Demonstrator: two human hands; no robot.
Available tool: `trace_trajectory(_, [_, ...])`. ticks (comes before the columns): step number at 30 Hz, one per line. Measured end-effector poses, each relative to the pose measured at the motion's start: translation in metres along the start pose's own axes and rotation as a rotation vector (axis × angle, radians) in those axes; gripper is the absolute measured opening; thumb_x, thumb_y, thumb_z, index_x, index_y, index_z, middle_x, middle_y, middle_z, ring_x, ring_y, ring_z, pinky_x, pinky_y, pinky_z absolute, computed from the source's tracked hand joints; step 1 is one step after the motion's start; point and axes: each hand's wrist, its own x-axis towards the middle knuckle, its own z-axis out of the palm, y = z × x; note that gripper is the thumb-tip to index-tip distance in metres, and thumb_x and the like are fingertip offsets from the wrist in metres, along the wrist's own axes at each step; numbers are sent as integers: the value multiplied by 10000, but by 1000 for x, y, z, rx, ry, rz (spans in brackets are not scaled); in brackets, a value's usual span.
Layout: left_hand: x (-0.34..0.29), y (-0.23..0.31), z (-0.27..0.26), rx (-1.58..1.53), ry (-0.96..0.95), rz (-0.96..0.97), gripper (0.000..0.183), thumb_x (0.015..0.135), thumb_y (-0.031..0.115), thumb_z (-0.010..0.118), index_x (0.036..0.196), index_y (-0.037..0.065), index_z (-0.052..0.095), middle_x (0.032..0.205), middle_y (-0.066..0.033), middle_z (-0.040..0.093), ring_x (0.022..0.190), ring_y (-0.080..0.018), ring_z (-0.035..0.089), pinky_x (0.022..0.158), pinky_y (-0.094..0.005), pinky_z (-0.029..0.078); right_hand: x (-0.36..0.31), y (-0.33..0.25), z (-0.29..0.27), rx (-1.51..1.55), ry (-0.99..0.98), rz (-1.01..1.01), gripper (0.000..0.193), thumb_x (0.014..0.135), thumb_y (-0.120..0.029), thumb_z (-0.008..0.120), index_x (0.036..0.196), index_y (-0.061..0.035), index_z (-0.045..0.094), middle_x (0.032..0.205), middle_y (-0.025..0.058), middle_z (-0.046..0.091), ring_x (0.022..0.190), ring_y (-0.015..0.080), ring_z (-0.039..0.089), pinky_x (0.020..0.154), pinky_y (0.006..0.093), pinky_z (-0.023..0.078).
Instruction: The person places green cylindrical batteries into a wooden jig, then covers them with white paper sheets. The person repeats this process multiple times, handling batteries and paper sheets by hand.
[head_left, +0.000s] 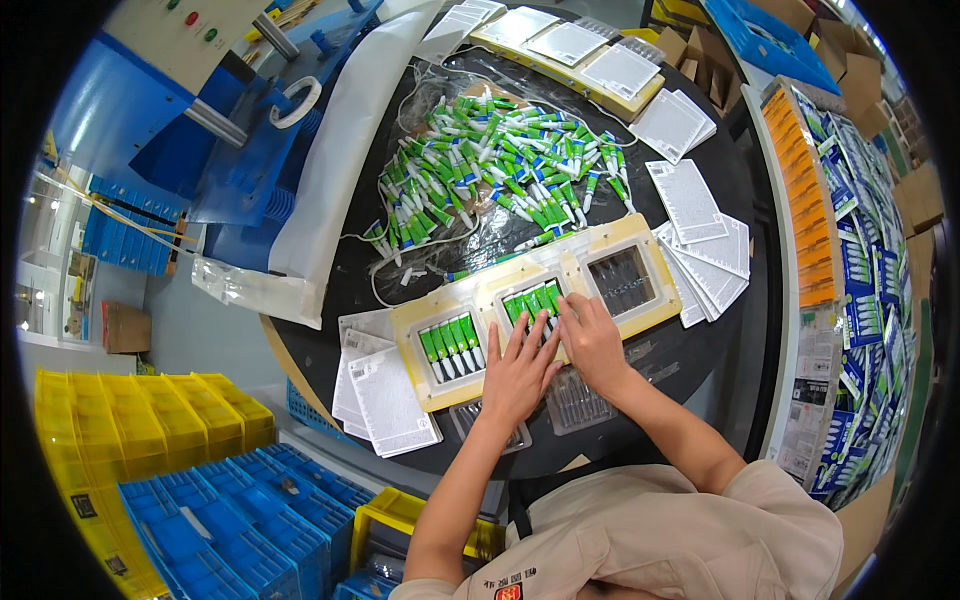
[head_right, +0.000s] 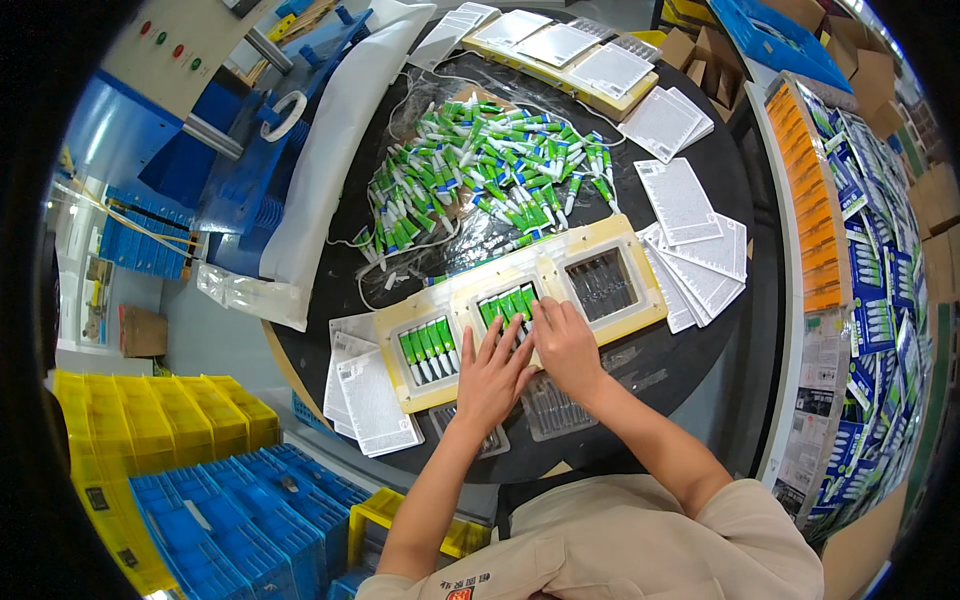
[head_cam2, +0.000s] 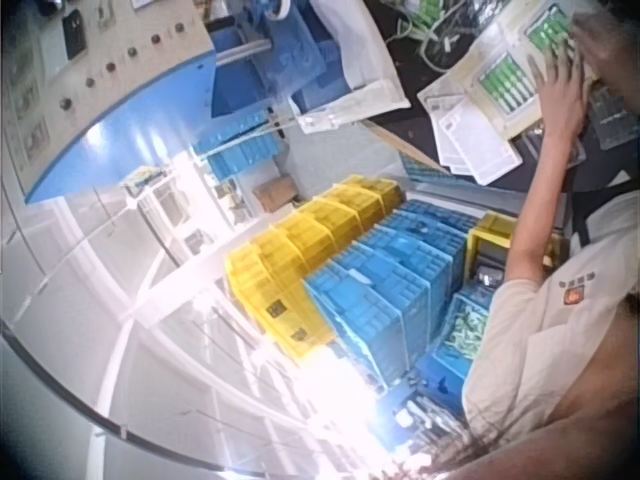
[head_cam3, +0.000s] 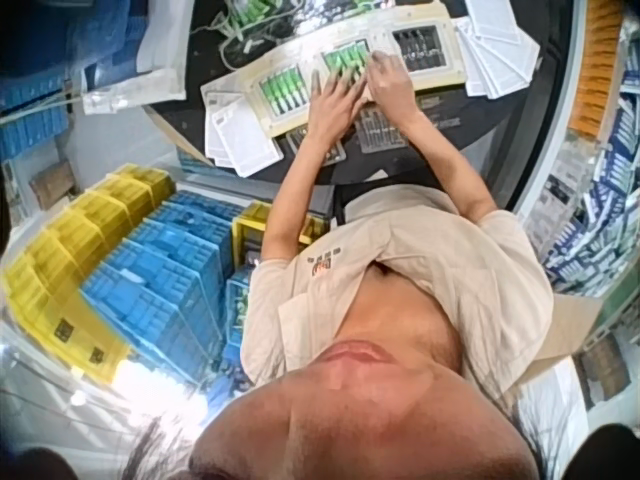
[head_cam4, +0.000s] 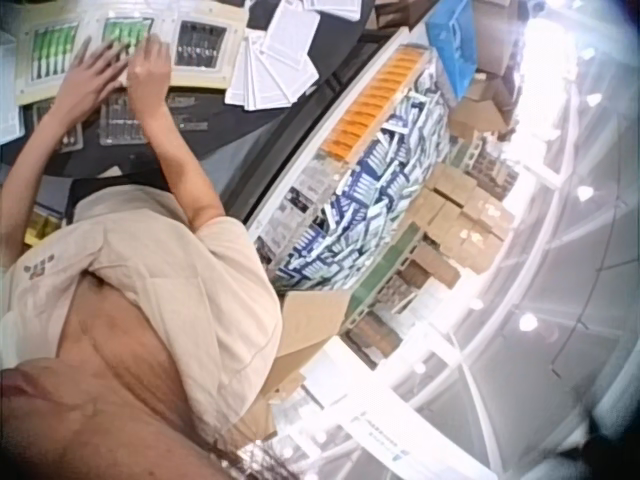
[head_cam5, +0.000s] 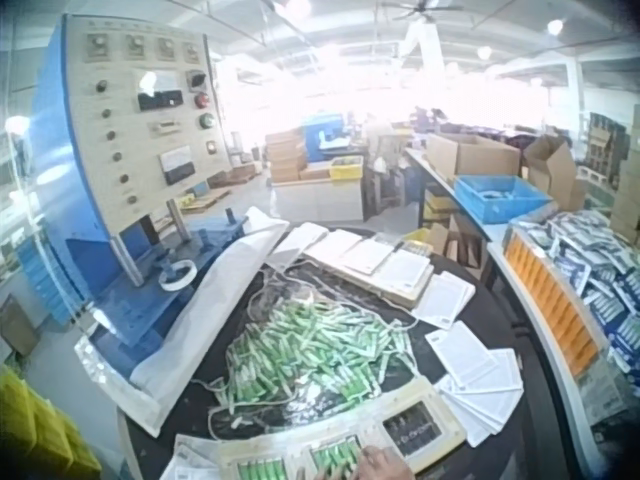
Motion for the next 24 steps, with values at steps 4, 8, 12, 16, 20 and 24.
trace_trajectory(4, [-2, -2, -8, -38, -36, -14, 647, 969, 410, 621, 1534, 146, 449, 1640, -80, 339, 1512, -282, 312, 1230, -585, 178, -2, -5, -8, -34, -113, 149, 394, 882, -116, 637, 1261, -12, 656, 1218, 110, 628, 1063, 271, 591, 986, 435, 440])
trace_trajectory(8, [3, -7, -13, -159, -43, -141, 717, 960, 436, 625, 1536, 63, 419, 1632, -143, 338, 1518, -274, 308, 1241, -560, 153, 2, 4, -7, -66, -51, -21, 381, 880, -98, 612, 1247, -13, 668, 1337, 107, 617, 1261, 283, 556, 1110, 480, 373])
trace_trajectory(12, [12, -10, -21, -79, -146, -116, 749, 943, 481, 629, 1526, 55, 427, 1619, -149, 360, 1516, -277, 312, 1237, -574, 159, 10, 7, -9, -126, -200, -32, 365, 866, -108, 649, 1213, 1, 680, 1306, 125, 630, 1238, 298, 567, 1104, 484, 382])
trace_trajectory(16, [23, -13, -35, -236, -80, -119, 680, 937, 349, 675, 1514, 71, 446, 1577, -152, 423, 1450, -307, 417, 1229, -570, 201, 44, 28, -23, 86, 32, -14, 311, 828, -89, 713, 1131, -23, 708, 1117, 131, 694, 956, 312, 669, 831, 439, 532])
trace_trajectory(20, [77, -35, -23, -290, 266, -127, 410, 882, 96, 719, 1277, 44, 625, 1235, -157, 673, 1128, -342, 634, 1049, -516, 448, 114, 100, -7, 70, -68, 360, 226, 868, -249, 751, 883, -33, 683, 901, 162, 663, 787, 334, 668, 712, 441, 540])
trace_trajectory(24, [170, -78, 4, -179, 285, -178, 251, 872, 9, 636, 1120, 31, 674, 1050, -157, 628, 980, -357, 625, 802, -442, 522, 143, 132, 37, -103, -210, 312, 385, 806, -413, 771, 813, -34, 706, 878, 153, 676, 824, 367, 685, 719, 481, 537])
